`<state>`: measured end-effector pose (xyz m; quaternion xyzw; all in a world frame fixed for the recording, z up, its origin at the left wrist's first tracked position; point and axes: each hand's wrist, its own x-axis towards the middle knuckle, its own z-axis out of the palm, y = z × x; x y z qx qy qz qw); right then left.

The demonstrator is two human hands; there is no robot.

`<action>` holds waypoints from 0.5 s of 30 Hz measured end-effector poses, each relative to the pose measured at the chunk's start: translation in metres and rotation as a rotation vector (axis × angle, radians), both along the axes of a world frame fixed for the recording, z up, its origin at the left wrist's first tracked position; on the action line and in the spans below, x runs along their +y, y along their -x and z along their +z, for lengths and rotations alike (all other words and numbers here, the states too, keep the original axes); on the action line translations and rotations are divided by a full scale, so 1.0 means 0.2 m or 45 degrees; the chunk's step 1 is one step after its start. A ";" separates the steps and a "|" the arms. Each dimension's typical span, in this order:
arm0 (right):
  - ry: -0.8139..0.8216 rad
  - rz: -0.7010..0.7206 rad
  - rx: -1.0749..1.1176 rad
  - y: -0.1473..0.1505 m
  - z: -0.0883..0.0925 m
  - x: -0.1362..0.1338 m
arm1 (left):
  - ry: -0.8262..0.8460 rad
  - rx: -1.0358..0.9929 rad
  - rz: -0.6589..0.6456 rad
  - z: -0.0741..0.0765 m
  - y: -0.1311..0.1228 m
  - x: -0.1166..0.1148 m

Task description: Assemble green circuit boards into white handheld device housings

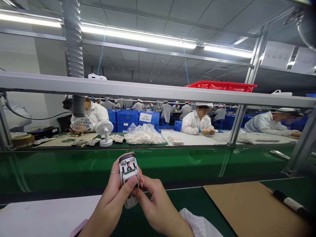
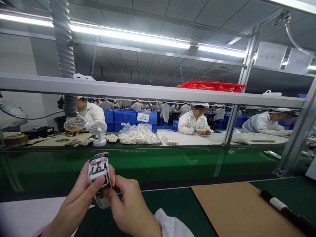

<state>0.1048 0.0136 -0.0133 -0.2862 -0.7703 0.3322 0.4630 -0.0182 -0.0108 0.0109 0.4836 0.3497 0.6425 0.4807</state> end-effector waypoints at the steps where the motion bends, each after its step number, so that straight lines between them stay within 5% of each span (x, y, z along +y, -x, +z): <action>1: -0.084 -0.019 -0.011 0.00 0.00 -0.01 | -0.043 0.011 0.020 0.00 0.00 -0.02; 15: -0.588 0.060 -0.034 0.00 -0.04 0.00 | -0.294 0.149 0.232 0.00 0.02 -0.16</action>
